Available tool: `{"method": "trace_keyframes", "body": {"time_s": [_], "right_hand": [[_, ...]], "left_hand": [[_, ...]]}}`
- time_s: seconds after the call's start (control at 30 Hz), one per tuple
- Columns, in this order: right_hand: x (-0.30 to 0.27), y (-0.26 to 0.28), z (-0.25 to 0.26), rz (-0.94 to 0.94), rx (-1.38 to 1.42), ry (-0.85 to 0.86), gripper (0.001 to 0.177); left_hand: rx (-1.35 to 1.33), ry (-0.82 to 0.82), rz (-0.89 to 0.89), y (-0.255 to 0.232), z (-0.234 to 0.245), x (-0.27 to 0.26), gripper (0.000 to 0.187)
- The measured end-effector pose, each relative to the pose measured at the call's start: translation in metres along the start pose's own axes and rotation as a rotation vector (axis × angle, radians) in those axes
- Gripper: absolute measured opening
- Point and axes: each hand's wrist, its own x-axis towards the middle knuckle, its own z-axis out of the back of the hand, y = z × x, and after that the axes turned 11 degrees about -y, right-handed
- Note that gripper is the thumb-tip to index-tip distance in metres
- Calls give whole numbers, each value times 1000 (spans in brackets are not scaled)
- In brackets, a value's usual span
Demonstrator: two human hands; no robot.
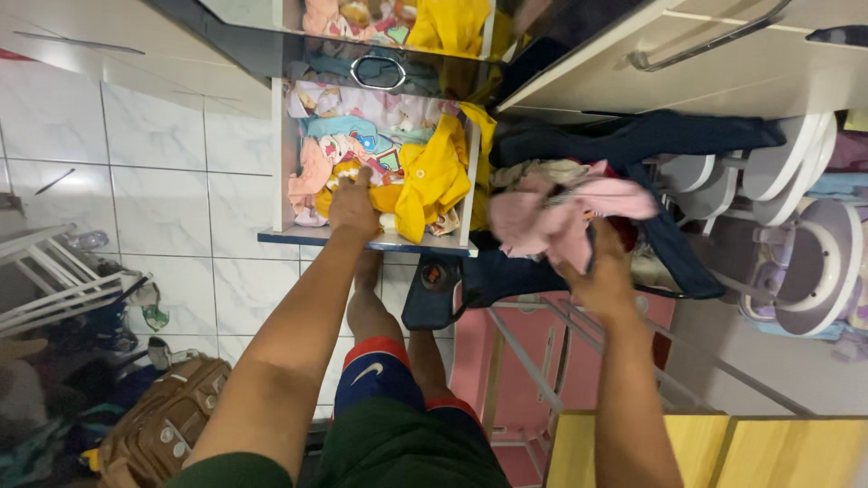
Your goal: The person folds several items of clothing and places them individually into a dresser drawer.
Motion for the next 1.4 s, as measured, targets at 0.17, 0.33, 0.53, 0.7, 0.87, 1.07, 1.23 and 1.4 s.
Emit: {"method": "trace_keyframes", "body": {"time_s": [0.17,0.33,0.53,0.7,0.87,1.07,1.23,1.4], "right_hand": [[-21,38,-30,-214,113,119,81],[-20,81,-44,-107,297,18,126],[-7,81,-122,-208,1056,-80,108],[9,70,-154,-132,812,-405,88],[56,87,-172,-50,604,-393,88],[65,105,-180,-4,571,-9,89],[52,108,-142,-8,531,6,89],[29,85,-94,-77,441,0,90]], "left_hand": [[-136,-135,-239,18,-23,15,44],[-570,-38,-535,-47,38,-55,65],[-741,42,-780,-136,63,-139,48],[-880,93,-807,-144,81,-119,42],[-849,151,-705,-114,95,-116,39],[-874,-172,-576,-80,82,-116,48],[-702,-343,-327,-23,46,-72,49],[-314,-377,-171,31,0,-26,92]]}}
